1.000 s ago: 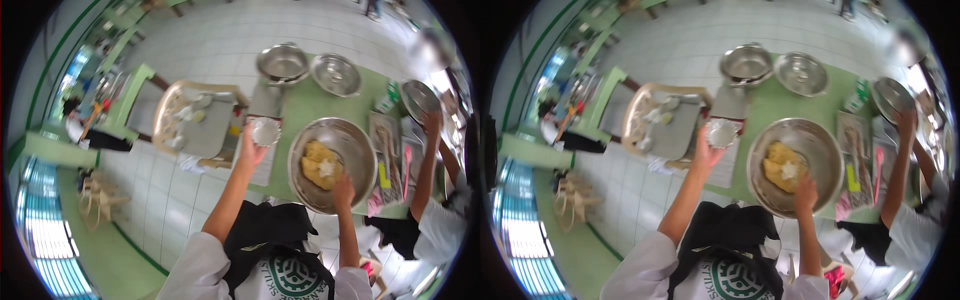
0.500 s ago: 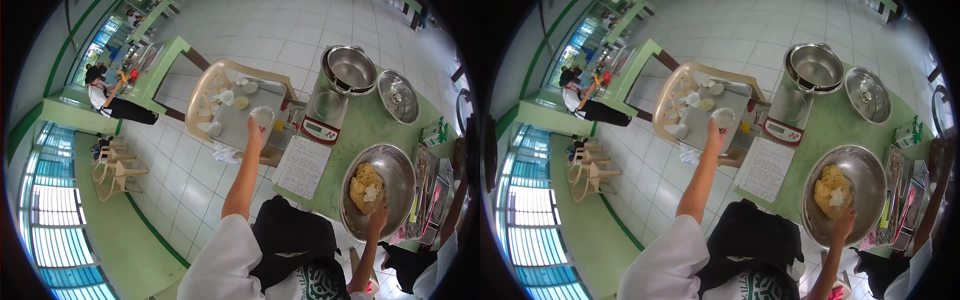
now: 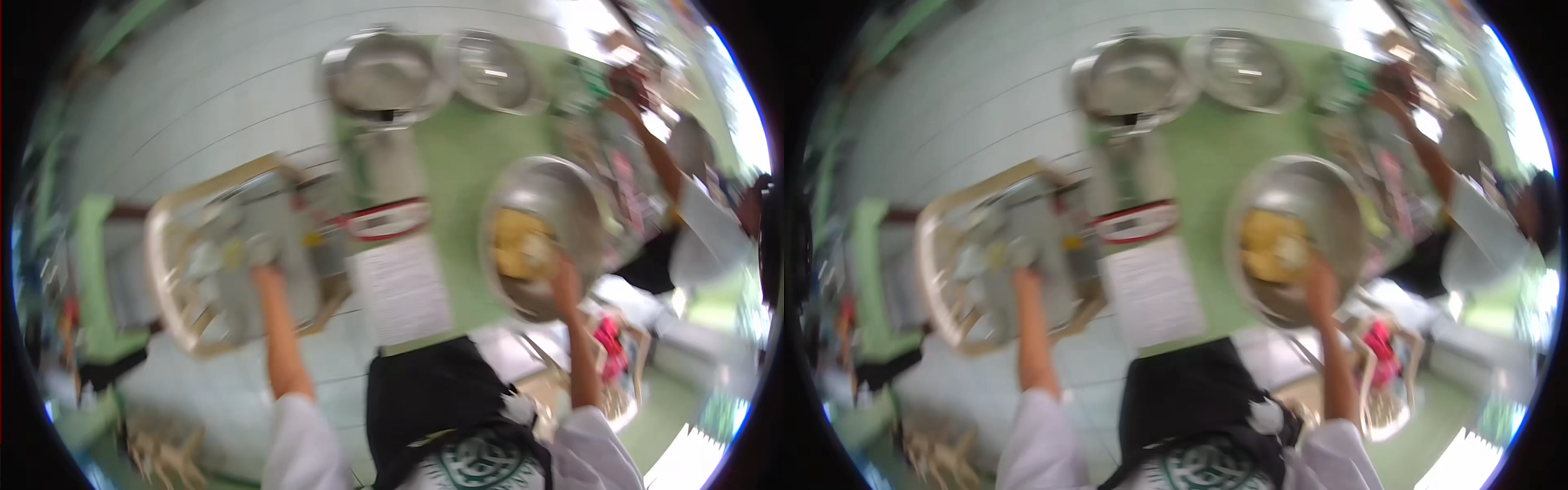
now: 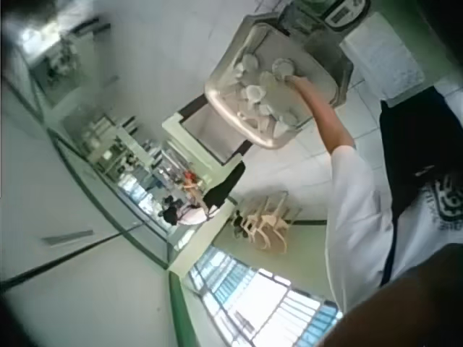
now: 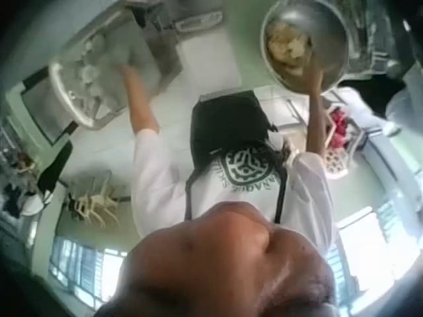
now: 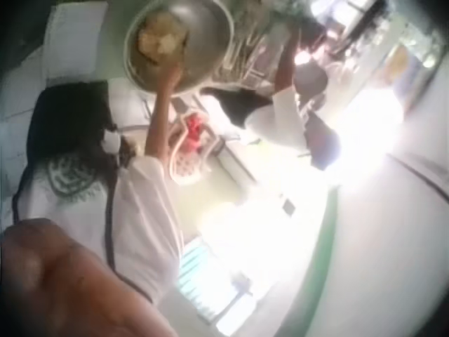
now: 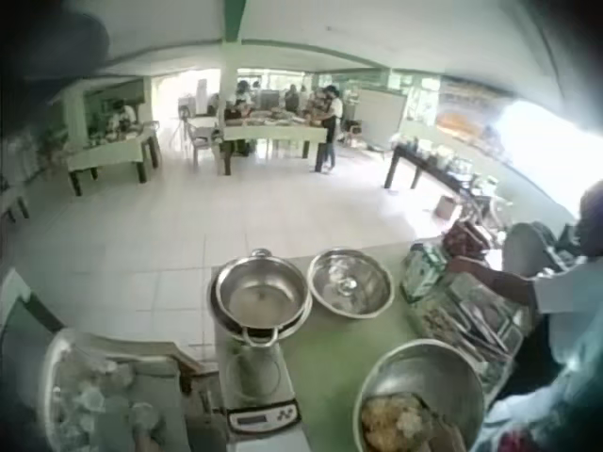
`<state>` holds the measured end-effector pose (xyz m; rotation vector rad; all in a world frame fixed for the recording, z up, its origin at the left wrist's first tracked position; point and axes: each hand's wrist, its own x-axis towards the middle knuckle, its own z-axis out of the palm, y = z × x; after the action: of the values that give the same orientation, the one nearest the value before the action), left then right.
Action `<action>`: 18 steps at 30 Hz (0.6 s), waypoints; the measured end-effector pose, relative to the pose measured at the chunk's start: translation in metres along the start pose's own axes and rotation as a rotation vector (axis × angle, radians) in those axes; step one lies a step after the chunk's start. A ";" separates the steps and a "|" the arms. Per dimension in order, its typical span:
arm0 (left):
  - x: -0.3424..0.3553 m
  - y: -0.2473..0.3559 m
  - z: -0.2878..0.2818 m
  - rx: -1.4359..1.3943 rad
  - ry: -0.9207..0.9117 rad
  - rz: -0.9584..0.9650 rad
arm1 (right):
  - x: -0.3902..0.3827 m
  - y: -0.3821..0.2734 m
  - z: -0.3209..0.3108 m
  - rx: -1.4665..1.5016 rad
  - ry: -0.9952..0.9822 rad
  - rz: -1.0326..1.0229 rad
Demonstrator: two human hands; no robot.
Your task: The person kneads dough in a metal bowl by hand, adds a white ingredient from a small cup into the bowl using a spoon, and kneads the dough by hand.
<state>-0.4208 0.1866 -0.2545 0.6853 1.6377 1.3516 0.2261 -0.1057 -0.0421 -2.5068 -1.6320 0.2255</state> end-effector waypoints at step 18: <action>-0.441 0.191 0.317 0.395 -1.096 -0.114 | -0.015 -0.121 -0.091 1.646 -0.162 0.586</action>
<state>0.0396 0.0144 0.0453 1.2500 0.9820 0.3676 0.1306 -0.0744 0.0718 -1.4344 -0.1952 1.2031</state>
